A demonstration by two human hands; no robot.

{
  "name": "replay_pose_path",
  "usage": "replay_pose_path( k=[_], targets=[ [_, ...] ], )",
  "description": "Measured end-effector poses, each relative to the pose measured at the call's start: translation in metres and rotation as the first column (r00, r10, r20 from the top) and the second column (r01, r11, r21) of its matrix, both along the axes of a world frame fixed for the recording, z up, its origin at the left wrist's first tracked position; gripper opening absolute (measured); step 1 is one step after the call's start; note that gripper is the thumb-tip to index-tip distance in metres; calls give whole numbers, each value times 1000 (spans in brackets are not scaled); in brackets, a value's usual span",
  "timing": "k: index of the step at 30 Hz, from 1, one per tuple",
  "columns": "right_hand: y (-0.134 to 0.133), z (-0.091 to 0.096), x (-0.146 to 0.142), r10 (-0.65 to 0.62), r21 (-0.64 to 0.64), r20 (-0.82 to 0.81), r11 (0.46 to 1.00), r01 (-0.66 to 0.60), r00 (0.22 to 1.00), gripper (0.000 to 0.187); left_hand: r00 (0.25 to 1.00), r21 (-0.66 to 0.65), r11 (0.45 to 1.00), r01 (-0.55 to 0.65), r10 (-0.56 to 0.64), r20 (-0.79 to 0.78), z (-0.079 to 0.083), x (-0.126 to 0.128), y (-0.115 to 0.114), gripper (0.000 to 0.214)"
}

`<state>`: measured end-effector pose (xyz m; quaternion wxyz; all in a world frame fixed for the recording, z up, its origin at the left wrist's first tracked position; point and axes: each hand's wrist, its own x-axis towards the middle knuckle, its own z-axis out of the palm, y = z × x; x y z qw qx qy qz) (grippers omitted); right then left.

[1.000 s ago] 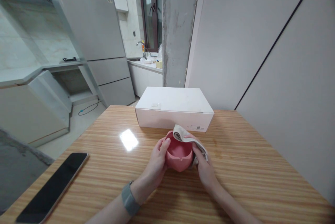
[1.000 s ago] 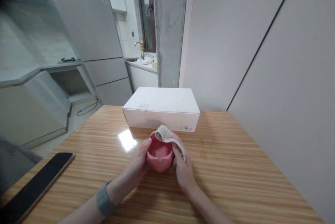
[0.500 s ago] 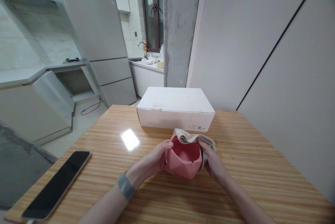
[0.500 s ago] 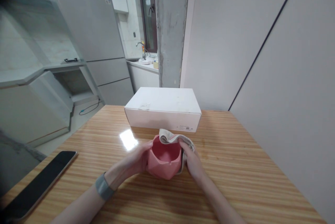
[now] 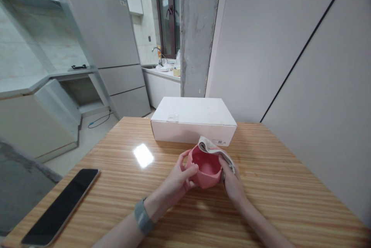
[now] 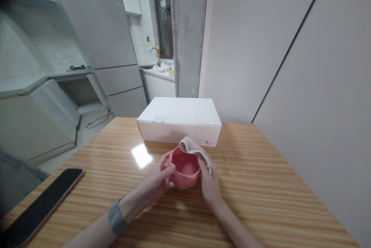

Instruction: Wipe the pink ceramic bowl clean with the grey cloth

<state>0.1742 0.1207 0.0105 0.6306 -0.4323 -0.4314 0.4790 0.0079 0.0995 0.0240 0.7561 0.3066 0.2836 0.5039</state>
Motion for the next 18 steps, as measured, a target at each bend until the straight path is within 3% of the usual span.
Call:
replay_pose_path(
  k=[4, 7, 10, 13, 15, 18],
  targets=[
    [7, -5, 7, -27, -58, -36, 998, 25, 999, 37, 991, -96, 987, 130, -133, -22, -5, -3, 4, 48],
    [12, -6, 10, 30, -106, -106, 993, -42, 994, 36, 981, -161, 975, 154, -171, -94, -6, -10, 11, 50],
    [12, -5, 9, 97, -143, -149, 983, -119, 984, 36, 973, -142, 974, 174, -193, -127, 1, -17, 12, 42],
    [9, -4, 8, 147, -158, -148, 973, -170, 978, 36, 957, -96, 959, 268, -277, -86, 12, -22, 9, 37],
    [8, -3, 6, 144, -152, -136, 975, -164, 980, 36, 953, -79, 955, 286, -292, -78, 16, -23, 8, 38],
    [5, 1, 3, 81, -123, -101, 988, -93, 992, 37, 971, -63, 975, 213, -218, -97, 16, -20, 8, 44]
  ],
)
